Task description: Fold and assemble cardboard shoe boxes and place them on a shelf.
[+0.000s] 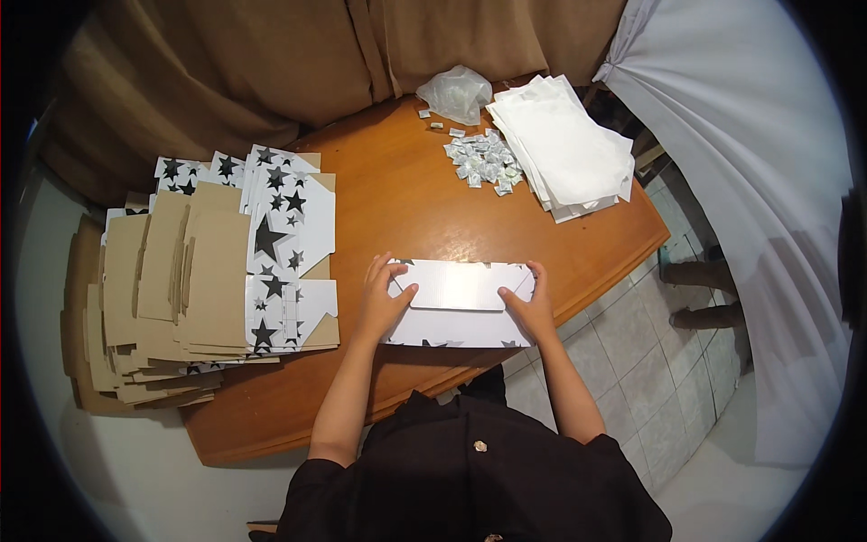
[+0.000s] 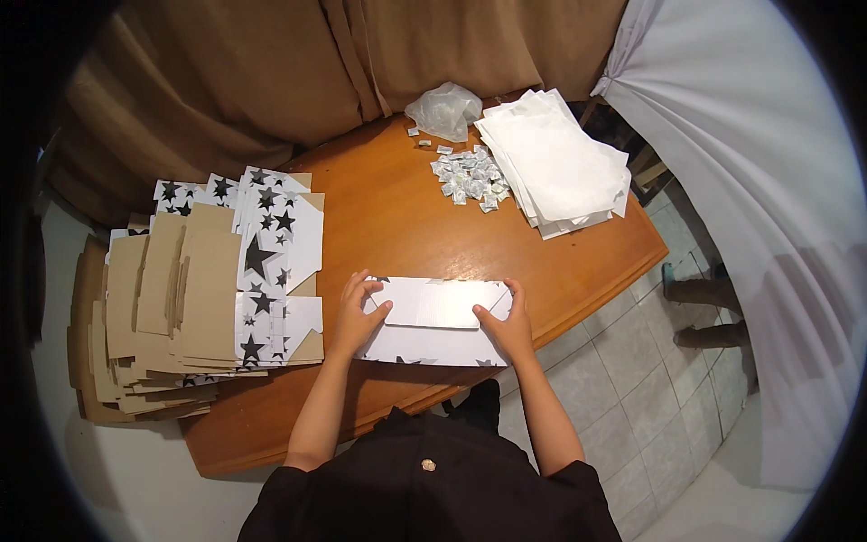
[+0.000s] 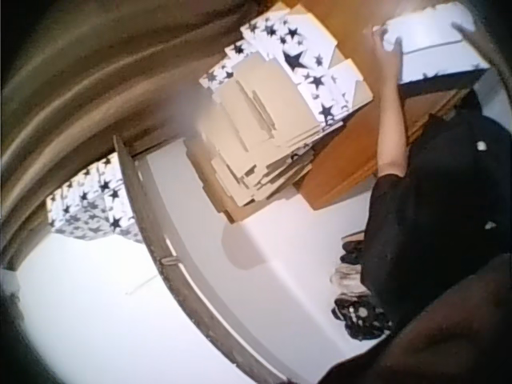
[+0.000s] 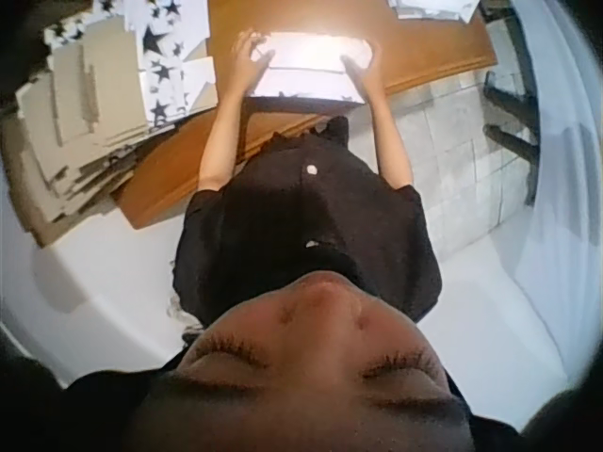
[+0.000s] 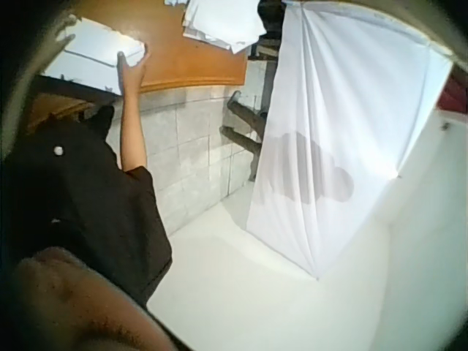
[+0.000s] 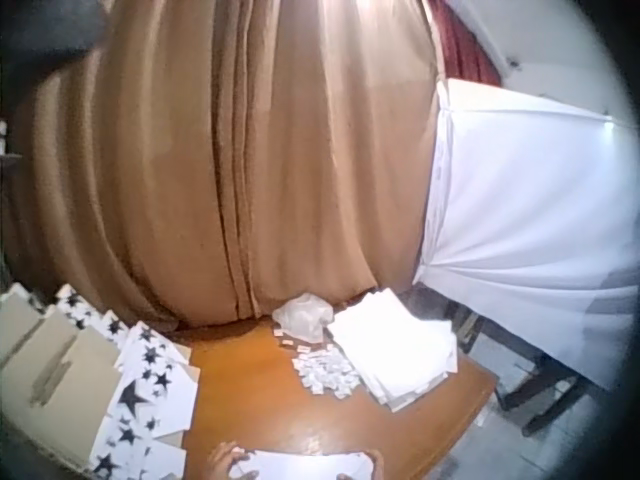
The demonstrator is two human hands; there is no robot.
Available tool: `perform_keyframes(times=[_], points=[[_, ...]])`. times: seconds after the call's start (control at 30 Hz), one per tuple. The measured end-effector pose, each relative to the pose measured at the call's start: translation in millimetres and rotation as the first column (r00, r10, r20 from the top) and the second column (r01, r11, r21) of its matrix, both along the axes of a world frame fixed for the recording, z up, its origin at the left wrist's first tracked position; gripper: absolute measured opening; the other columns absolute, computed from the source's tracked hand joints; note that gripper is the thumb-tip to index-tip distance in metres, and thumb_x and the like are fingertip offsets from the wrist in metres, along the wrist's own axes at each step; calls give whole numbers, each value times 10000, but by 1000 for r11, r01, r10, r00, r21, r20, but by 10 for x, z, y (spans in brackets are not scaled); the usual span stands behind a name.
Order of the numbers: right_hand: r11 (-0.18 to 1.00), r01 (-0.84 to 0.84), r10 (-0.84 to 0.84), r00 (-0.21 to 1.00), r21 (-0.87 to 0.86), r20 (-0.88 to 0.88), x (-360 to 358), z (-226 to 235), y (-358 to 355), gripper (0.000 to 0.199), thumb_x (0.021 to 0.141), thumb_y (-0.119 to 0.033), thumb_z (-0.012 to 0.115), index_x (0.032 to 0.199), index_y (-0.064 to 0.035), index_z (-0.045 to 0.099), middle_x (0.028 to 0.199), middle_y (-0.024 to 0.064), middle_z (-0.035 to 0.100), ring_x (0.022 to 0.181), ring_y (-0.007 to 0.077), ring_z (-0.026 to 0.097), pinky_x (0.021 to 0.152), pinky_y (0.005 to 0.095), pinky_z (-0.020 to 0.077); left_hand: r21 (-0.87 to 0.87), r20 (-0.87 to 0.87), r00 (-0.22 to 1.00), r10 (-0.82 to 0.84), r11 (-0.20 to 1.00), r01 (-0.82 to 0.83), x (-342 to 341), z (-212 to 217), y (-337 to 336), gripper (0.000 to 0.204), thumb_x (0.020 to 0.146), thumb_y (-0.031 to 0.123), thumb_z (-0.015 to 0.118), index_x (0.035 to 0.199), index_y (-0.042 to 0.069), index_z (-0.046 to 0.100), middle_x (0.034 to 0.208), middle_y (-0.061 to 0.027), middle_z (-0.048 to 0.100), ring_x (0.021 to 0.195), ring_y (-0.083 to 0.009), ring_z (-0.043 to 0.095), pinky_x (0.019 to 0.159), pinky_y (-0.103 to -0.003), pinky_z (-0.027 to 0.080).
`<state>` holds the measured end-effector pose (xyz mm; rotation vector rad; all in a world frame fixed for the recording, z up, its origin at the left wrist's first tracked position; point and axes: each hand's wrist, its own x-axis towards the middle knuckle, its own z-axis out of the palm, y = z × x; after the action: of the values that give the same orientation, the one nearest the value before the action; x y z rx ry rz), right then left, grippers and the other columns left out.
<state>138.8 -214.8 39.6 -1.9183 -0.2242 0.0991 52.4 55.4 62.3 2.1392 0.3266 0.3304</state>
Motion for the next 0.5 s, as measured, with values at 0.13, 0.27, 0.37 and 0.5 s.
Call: perform_keyframes(times=[0.13,0.27,0.37,0.5], points=[[994,101,-104,990,34,97,-6,-118,30,822,722,-333,749,1342,-23,308,1275,235,458,1167,323,476,969,379,376,176,-97,991,87,982,-69,15,120,-124,676,764,175,704,1336,48,365,1435,-212,259,1330,-372,250,1074,-432,273],[968,107,-93,993,-227,71,-16,25,29,877,706,-384,750,1360,-11,300,1253,243,501,1135,371,507,970,425,369,154,-162,979,127,983,-102,45,132,-120,789,776,186,698,1402,58,235,1440,-222,234,1314,-379,274,1063,-438,293],[928,97,-81,995,-359,58,-58,176,82,882,705,-415,740,1357,-5,310,1242,229,519,1123,380,513,958,444,371,99,-168,982,88,992,-72,54,118,-83,815,777,189,698,1411,60,203,1427,-233,247,1296,-387,301,1042,-440,321],[893,103,-65,993,-439,102,-72,178,84,863,711,-420,729,1350,-7,323,1234,227,522,1118,381,515,937,458,379,216,-167,982,92,975,-54,41,59,-114,849,772,190,701,1418,57,166,1414,-234,266,1277,-398,327,1026,-439,341]])
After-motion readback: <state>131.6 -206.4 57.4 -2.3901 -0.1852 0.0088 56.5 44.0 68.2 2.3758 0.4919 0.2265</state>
